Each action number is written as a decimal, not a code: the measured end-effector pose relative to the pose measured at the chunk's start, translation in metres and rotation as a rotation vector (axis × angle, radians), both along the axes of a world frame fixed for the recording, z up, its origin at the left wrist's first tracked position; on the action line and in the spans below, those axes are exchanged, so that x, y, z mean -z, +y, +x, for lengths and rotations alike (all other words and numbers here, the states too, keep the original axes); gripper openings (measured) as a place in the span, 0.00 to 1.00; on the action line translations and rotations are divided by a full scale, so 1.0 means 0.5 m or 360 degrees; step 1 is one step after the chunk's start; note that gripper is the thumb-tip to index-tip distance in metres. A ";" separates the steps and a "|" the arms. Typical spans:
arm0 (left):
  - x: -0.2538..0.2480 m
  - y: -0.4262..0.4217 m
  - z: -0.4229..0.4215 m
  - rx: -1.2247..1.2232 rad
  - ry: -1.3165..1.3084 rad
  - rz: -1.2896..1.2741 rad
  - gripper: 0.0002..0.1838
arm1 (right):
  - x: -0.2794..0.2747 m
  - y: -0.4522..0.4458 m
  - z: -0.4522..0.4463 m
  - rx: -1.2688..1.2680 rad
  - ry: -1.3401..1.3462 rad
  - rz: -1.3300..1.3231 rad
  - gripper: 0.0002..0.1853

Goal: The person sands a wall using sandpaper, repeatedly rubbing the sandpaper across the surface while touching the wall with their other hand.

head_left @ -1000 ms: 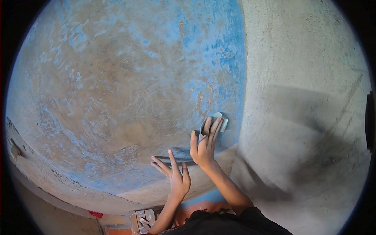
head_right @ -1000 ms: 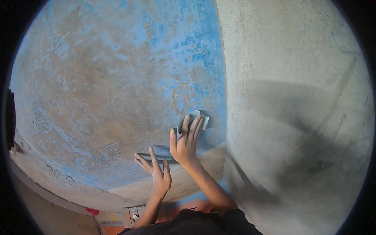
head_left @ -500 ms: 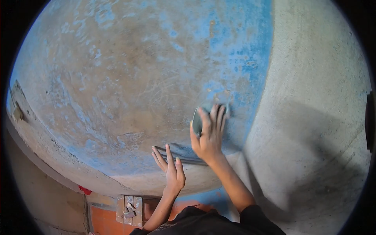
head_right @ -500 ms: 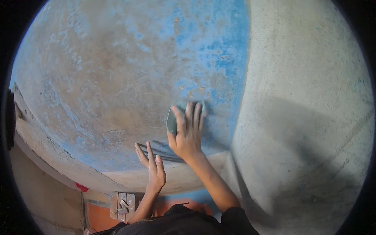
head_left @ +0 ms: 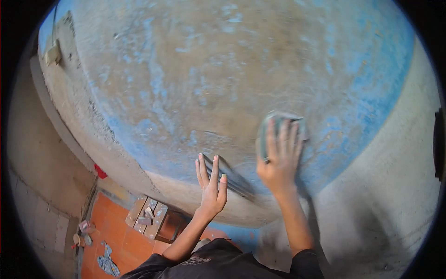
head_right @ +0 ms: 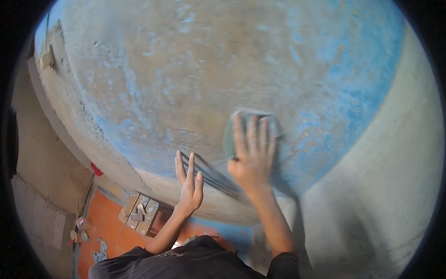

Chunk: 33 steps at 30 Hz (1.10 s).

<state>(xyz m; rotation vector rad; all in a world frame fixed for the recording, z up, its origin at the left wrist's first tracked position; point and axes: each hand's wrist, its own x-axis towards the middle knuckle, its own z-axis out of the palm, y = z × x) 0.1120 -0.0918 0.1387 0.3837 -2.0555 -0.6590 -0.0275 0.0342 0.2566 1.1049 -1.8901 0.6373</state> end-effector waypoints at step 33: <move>-0.081 -0.450 0.283 -0.0076 0.0310 0.0029 0.37 | 0.062 -0.598 0.304 -0.1270 0.0209 0.0888 0.24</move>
